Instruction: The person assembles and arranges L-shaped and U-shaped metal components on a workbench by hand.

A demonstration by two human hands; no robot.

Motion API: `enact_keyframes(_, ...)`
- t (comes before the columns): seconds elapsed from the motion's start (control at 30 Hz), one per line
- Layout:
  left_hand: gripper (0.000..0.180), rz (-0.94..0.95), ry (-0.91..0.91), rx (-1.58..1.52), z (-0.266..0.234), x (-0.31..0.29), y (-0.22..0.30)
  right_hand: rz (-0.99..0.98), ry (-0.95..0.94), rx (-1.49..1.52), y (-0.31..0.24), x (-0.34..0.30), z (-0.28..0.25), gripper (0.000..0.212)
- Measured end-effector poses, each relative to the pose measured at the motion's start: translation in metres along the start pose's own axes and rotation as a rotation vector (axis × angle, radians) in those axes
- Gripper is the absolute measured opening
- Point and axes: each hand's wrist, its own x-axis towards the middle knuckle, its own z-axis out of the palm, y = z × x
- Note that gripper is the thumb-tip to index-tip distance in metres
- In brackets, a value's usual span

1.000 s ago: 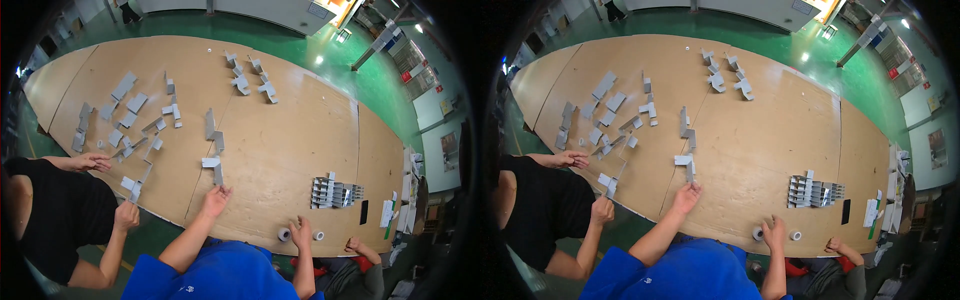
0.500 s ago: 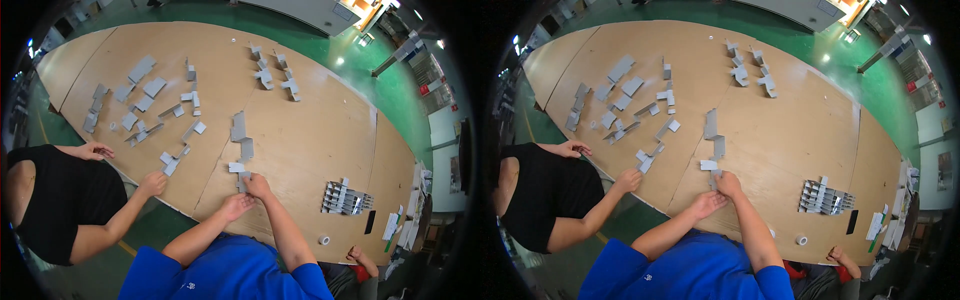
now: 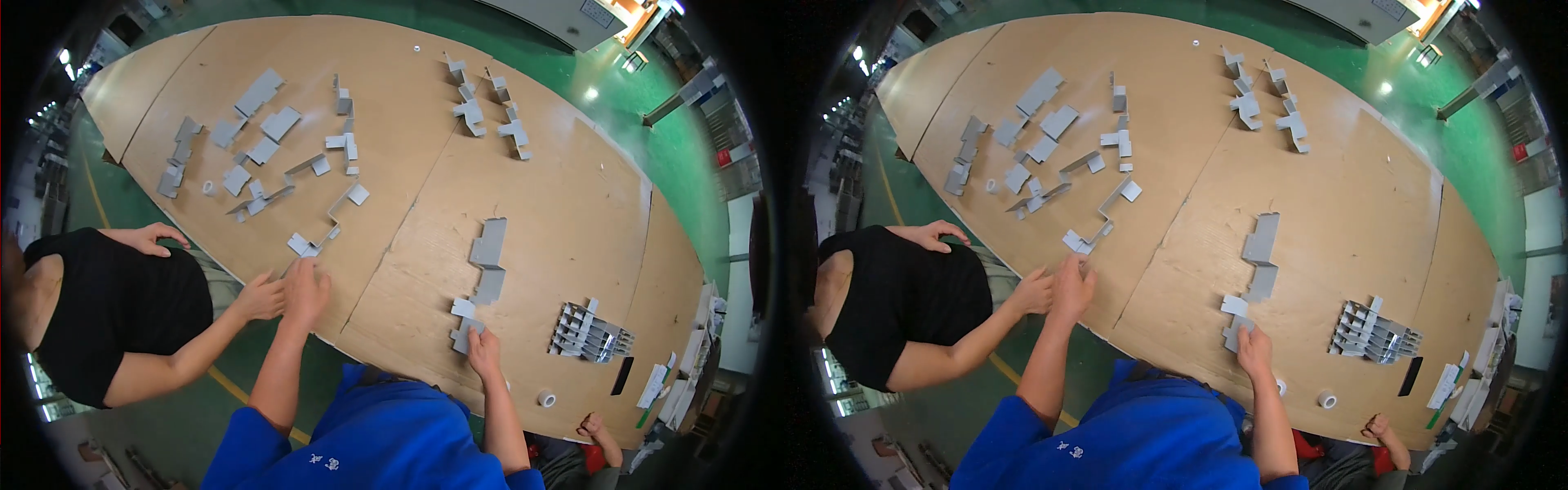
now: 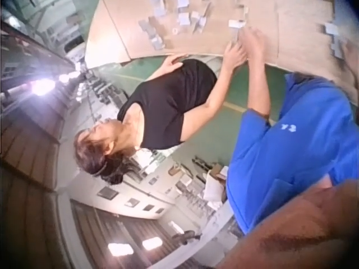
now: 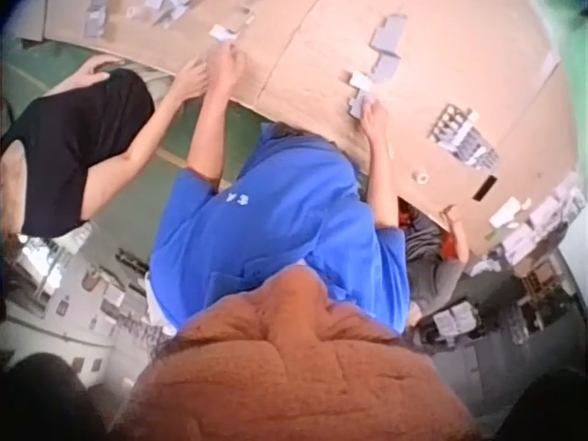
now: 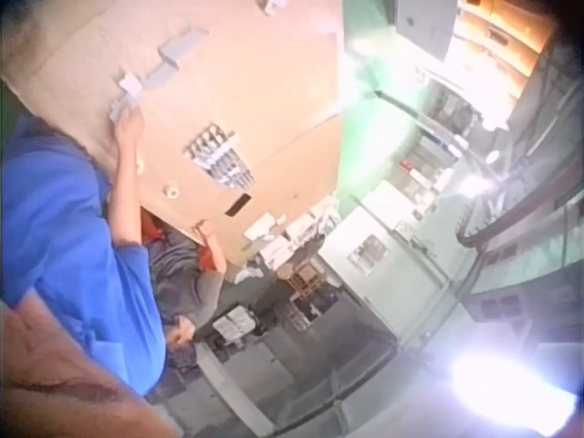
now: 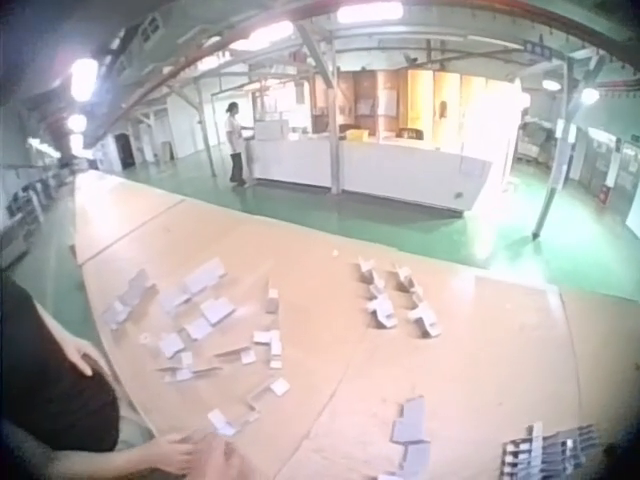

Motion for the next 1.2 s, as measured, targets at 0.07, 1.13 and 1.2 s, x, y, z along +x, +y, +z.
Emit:
enact_keyframes(0.07,0.031,0.032,0.188,0.168,-0.008,0.007,-0.011,0.049,-0.001,-0.065,0.002,-0.005,0.0,0.035)
enact_keyframes(1.13,0.013,0.329,-0.166,0.066,0.086,-0.074,0.064,0.069,0.111,0.033,0.01,-0.028,0.007,0.036)
enact_keyframes(1.2,0.015,0.348,-0.251,0.038,0.1,-0.087,0.076,0.101,0.112,0.025,0.011,-0.032,0.005,0.036)
